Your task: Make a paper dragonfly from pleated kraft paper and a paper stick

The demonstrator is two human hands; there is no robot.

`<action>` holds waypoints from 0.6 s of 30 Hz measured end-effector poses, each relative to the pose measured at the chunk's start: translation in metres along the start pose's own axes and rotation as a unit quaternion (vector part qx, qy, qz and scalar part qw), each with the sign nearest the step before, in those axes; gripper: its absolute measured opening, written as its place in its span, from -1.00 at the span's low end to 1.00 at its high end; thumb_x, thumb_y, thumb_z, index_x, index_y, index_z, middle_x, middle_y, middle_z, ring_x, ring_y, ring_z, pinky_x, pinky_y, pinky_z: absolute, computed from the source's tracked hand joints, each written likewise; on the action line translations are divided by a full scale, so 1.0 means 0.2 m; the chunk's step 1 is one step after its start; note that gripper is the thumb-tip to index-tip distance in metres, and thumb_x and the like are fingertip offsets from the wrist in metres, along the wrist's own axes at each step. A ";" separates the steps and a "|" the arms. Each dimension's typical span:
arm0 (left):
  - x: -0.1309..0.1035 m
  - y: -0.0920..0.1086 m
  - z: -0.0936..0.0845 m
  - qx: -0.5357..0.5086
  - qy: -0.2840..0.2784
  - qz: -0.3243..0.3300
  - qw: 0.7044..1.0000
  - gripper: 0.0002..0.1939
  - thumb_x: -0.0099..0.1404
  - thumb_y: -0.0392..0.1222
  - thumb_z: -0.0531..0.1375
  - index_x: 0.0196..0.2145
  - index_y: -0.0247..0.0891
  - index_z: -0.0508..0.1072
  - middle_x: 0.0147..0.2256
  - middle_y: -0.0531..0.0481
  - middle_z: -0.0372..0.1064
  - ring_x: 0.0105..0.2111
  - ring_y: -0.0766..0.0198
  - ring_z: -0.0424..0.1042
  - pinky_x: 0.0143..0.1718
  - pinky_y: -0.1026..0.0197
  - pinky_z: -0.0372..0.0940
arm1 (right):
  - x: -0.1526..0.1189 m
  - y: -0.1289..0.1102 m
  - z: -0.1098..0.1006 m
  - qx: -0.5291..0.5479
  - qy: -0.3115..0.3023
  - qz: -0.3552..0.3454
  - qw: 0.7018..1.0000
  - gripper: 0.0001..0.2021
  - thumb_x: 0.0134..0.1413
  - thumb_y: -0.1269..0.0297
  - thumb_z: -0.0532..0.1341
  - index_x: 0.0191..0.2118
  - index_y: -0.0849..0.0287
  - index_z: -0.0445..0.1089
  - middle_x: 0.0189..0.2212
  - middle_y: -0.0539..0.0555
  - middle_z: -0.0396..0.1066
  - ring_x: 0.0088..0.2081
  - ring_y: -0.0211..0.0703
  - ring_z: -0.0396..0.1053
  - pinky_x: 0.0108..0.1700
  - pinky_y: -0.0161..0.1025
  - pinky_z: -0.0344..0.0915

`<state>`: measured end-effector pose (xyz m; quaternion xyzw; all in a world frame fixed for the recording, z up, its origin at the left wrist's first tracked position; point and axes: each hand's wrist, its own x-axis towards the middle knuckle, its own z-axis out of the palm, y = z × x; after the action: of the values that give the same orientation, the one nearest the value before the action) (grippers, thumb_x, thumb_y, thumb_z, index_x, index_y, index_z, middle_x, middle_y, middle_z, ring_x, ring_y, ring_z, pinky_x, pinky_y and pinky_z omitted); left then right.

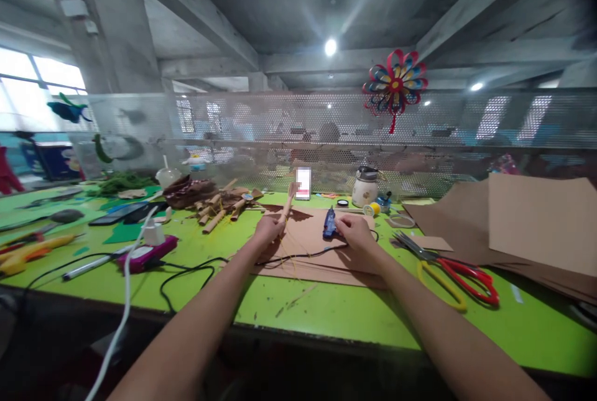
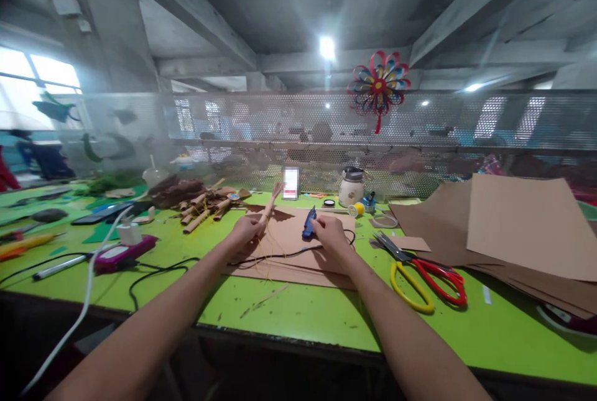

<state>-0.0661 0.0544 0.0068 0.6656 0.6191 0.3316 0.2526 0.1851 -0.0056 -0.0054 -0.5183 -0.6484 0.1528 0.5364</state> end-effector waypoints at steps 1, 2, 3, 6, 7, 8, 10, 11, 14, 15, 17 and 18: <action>0.00 -0.02 -0.01 0.012 -0.001 0.000 1.000 -0.73 0.05 -0.11 0.14 -0.69 -0.29 0.41 -0.69 -0.07 0.32 -0.64 0.25 0.30 -0.59 0.27 0.10 | 0.00 0.00 0.01 -0.002 -0.003 -0.001 1.000 -0.69 -0.06 0.10 0.14 -0.64 0.18 0.37 -0.67 0.03 0.35 -0.57 -0.20 0.25 -0.52 -0.32 0.13; 0.01 -0.03 -0.02 0.022 -0.002 0.001 1.000 -0.72 0.07 -0.09 0.13 -0.68 -0.29 0.42 -0.68 -0.08 0.32 -0.63 0.25 0.31 -0.58 0.27 0.11 | -0.01 0.00 0.01 -0.005 -0.008 -0.002 1.000 -0.70 -0.05 0.10 0.14 -0.62 0.18 0.38 -0.66 0.03 0.36 -0.56 -0.20 0.25 -0.52 -0.32 0.13; 0.01 -0.05 -0.02 0.031 -0.002 0.003 1.000 -0.71 0.07 -0.08 0.13 -0.67 -0.30 0.43 -0.67 -0.08 0.33 -0.62 0.25 0.32 -0.57 0.27 0.12 | -0.01 0.00 0.01 -0.008 -0.015 -0.003 1.000 -0.70 -0.05 0.11 0.14 -0.61 0.19 0.39 -0.65 0.03 0.37 -0.56 -0.20 0.26 -0.52 -0.33 0.12; 0.02 -0.06 -0.02 0.057 -0.006 0.005 0.998 -0.70 0.09 -0.06 0.13 -0.64 -0.30 0.46 -0.64 -0.09 0.37 -0.61 0.24 0.34 -0.55 0.28 0.13 | -0.02 -0.01 0.01 -0.021 -0.033 -0.006 0.999 -0.70 -0.02 0.12 0.12 -0.60 0.19 0.40 -0.64 0.03 0.38 -0.55 -0.21 0.26 -0.52 -0.34 0.10; 0.03 -0.06 -0.02 0.066 -0.005 0.005 0.998 -0.69 0.09 -0.06 0.12 -0.63 -0.31 0.47 -0.63 -0.10 0.38 -0.61 0.24 0.34 -0.55 0.27 0.13 | -0.02 -0.02 0.01 -0.026 -0.039 -0.006 0.999 -0.70 -0.01 0.12 0.12 -0.60 0.20 0.40 -0.64 0.02 0.38 -0.55 -0.22 0.25 -0.52 -0.34 0.09; 0.03 -0.06 -0.01 0.075 -0.004 0.006 0.997 -0.68 0.10 -0.05 0.12 -0.62 -0.31 0.48 -0.62 -0.11 0.39 -0.61 0.24 0.34 -0.54 0.27 0.14 | -0.03 -0.03 0.00 -0.030 -0.043 -0.007 0.999 -0.69 -0.01 0.13 0.12 -0.60 0.20 0.40 -0.65 0.02 0.37 -0.56 -0.22 0.24 -0.52 -0.34 0.08; 0.04 -0.06 0.00 0.095 0.004 0.011 0.995 -0.67 0.12 -0.05 0.10 -0.60 -0.31 0.50 -0.60 -0.12 0.41 -0.61 0.24 0.34 -0.53 0.26 0.14 | -0.03 -0.06 0.00 -0.038 -0.051 -0.011 0.998 -0.69 -0.01 0.14 0.12 -0.61 0.20 0.41 -0.66 0.01 0.37 -0.58 -0.24 0.21 -0.52 -0.34 0.06; 0.05 -0.06 0.01 0.106 0.010 0.015 0.994 -0.67 0.13 -0.04 0.09 -0.58 -0.31 0.51 -0.59 -0.12 0.41 -0.60 0.23 0.35 -0.52 0.25 0.14 | -0.04 -0.06 -0.01 -0.041 -0.054 -0.013 0.998 -0.69 -0.02 0.14 0.13 -0.62 0.20 0.41 -0.67 0.01 0.36 -0.59 -0.25 0.20 -0.52 -0.34 0.05; 0.06 -0.06 0.04 0.142 0.033 0.031 0.989 -0.66 0.14 -0.04 0.08 -0.53 -0.32 0.52 -0.56 -0.15 0.42 -0.53 0.18 0.37 -0.48 0.24 0.14 | -0.04 -0.07 -0.01 -0.044 -0.059 -0.017 0.997 -0.69 -0.03 0.15 0.14 -0.64 0.20 0.41 -0.68 0.00 0.35 -0.60 -0.26 0.17 -0.52 -0.33 0.04; 0.06 -0.07 0.04 0.152 0.040 0.036 0.987 -0.66 0.15 -0.04 0.07 -0.52 -0.32 0.52 -0.55 -0.16 0.42 -0.51 0.17 0.38 -0.47 0.23 0.14 | -0.05 -0.07 -0.01 -0.044 -0.060 -0.017 0.997 -0.69 -0.03 0.14 0.14 -0.63 0.21 0.41 -0.68 -0.01 0.34 -0.60 -0.26 0.17 -0.52 -0.34 0.05; 0.05 -0.07 0.04 0.169 0.050 0.042 0.984 -0.64 0.17 -0.03 0.05 -0.50 -0.32 0.52 -0.53 -0.19 0.42 -0.48 0.15 0.38 -0.47 0.23 0.14 | -0.04 -0.06 0.00 -0.041 -0.060 -0.014 0.997 -0.69 -0.03 0.14 0.14 -0.62 0.21 0.42 -0.68 0.00 0.34 -0.60 -0.26 0.18 -0.54 -0.34 0.05; 0.04 -0.06 0.04 0.174 0.052 0.043 0.982 -0.64 0.17 -0.02 0.04 -0.48 -0.32 0.52 -0.52 -0.20 0.42 -0.48 0.14 0.39 -0.47 0.23 0.13 | -0.04 -0.05 0.00 -0.039 -0.058 -0.012 0.997 -0.69 -0.02 0.13 0.13 -0.61 0.21 0.42 -0.68 0.00 0.34 -0.60 -0.26 0.18 -0.55 -0.35 0.06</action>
<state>-0.0679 0.0648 -0.0071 0.7073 0.6502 0.2639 0.0856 0.1796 -0.0173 -0.0020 -0.5218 -0.6897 0.1505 0.4790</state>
